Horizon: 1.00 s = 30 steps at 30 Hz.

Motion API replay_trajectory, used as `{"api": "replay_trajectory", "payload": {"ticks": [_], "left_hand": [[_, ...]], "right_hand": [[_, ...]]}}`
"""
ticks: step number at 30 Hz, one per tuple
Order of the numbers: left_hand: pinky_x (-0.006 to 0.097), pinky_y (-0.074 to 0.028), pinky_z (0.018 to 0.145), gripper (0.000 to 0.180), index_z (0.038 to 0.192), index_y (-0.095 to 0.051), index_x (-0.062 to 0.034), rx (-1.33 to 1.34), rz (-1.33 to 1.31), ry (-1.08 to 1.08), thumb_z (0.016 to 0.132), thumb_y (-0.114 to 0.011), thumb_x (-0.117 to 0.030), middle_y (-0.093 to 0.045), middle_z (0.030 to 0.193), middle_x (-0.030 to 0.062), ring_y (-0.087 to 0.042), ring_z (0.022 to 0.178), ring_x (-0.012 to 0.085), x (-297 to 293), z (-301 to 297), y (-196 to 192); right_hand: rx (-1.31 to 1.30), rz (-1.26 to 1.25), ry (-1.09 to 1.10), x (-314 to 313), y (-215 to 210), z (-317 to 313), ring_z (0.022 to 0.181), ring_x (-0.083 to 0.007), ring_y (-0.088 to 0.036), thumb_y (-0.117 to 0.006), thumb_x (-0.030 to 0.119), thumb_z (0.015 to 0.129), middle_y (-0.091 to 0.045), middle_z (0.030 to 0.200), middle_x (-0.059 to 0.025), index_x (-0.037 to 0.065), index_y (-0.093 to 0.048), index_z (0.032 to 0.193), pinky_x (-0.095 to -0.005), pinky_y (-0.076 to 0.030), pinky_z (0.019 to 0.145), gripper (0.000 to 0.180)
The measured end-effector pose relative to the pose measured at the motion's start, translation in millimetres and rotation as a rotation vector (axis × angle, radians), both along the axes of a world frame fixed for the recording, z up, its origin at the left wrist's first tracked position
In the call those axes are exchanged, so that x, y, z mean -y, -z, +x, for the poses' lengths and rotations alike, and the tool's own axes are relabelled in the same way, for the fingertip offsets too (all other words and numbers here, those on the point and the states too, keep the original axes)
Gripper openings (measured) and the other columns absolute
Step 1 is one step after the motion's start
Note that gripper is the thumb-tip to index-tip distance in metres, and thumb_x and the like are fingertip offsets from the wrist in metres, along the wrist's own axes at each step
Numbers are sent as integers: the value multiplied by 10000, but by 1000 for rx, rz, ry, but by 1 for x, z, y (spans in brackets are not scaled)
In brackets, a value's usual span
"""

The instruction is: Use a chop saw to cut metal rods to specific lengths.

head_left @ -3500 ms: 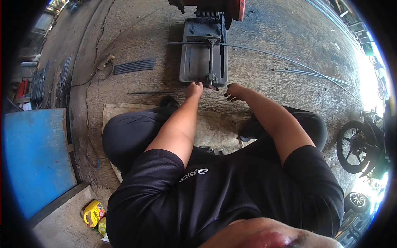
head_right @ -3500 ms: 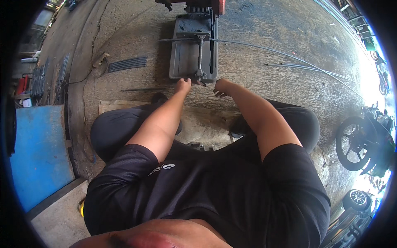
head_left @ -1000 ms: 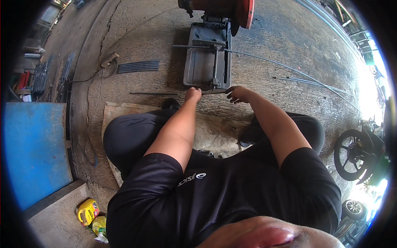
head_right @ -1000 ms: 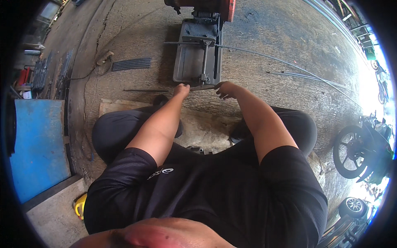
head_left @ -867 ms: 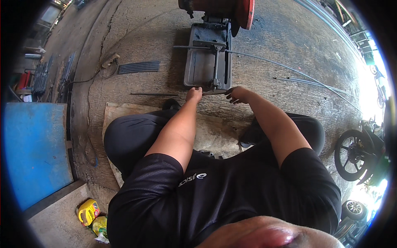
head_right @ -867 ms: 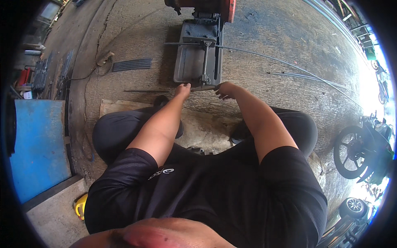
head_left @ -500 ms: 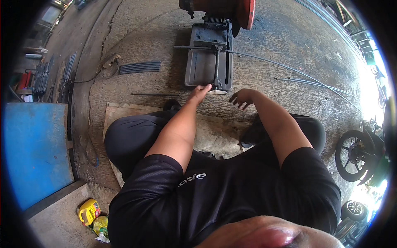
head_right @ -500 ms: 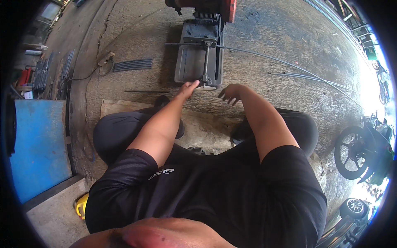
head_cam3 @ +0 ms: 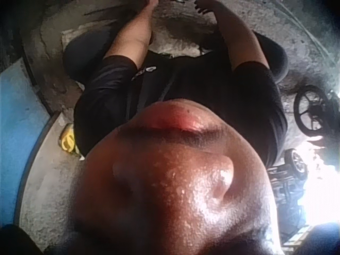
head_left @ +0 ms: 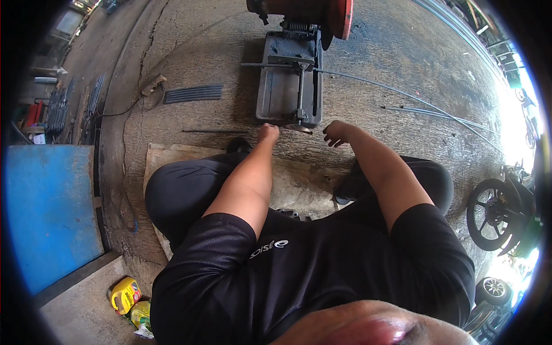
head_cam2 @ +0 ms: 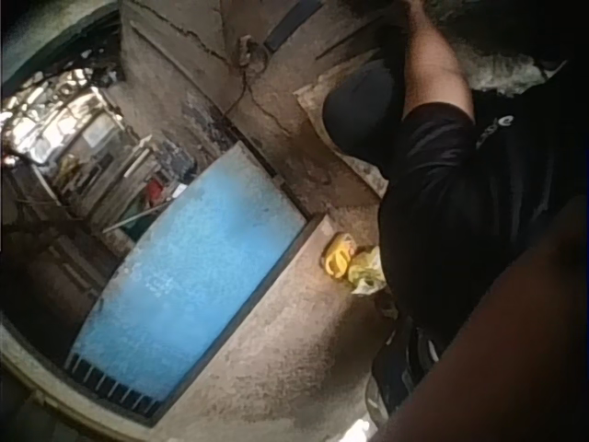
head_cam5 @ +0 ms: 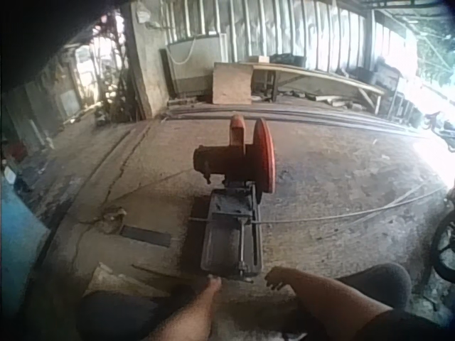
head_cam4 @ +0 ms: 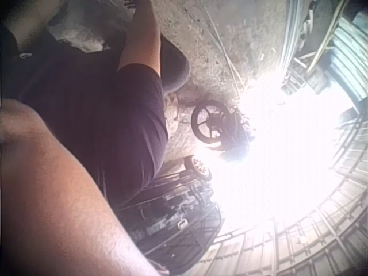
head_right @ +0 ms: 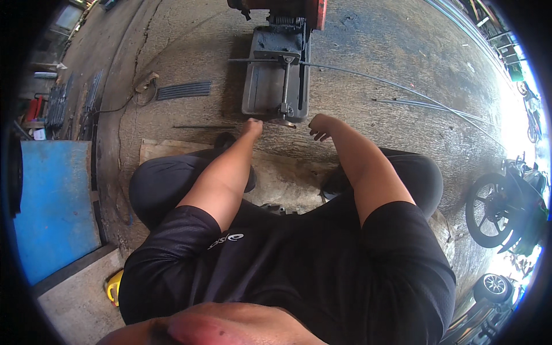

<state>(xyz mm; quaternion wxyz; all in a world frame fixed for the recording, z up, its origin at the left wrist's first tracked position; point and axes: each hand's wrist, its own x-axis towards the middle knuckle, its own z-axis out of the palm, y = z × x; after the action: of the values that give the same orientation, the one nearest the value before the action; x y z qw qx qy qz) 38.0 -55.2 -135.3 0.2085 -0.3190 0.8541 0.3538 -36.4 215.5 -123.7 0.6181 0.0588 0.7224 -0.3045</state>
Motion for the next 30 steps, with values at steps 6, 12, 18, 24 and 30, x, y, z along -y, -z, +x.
{"api": "replay_trajectory", "payload": {"ticks": [6, 12, 18, 24, 30], "left_hand": [[411, -501, 918, 502, 1172, -588, -94, 29, 164, 93, 838, -626, -467, -640, 1071, 206, -610, 1097, 318, 4, 5, -2], [482, -498, 921, 501, 1216, -530, -38, 97, -237, 97, 861, -587, -388, -569, 1231, 215, -579, 1141, 368, -16, 5, -16], [472, -507, 887, 490, 1157, -581, 27, 68, -108, -142, 868, -502, -360, -631, 1141, 244, -630, 1048, 379, 3, -9, 7], [484, -482, 876, 627, 1004, -670, 66, -214, -2, -184, 898, -440, -508, -653, 1056, 280, -639, 1013, 403, 7, 0, 17], [396, -491, 763, 674, 1136, -638, -7, -107, 575, -82, 815, -627, -600, -663, 987, 147, -632, 914, 292, -18, -2, -6]], "right_hand": [[-66, -124, 57, 31, -23, 12, 912, -269, -690, -472, 158, 945, -621, 1232, -121, 71, -474, 1363, -395, -585, 695, 427], [-63, -143, 110, 13, -22, 16, 947, -249, -680, -497, 115, 935, -618, 1242, -108, 75, -477, 1367, -388, -579, 733, 434], [662, -811, 153, 45, -73, 10, 1069, -251, -621, -514, -21, 888, -551, 1334, -124, 70, -379, 1438, -364, -536, 835, 573], [165, -145, -308, 17, -54, 8, 1035, -209, -630, -475, -15, 887, -537, 1359, -88, 121, -390, 1447, -355, -550, 785, 583], [-217, 63, -332, -10, 5, 10, 908, -226, -685, -525, 89, 924, -618, 1247, -88, 139, -452, 1398, -376, -596, 675, 482]]}}
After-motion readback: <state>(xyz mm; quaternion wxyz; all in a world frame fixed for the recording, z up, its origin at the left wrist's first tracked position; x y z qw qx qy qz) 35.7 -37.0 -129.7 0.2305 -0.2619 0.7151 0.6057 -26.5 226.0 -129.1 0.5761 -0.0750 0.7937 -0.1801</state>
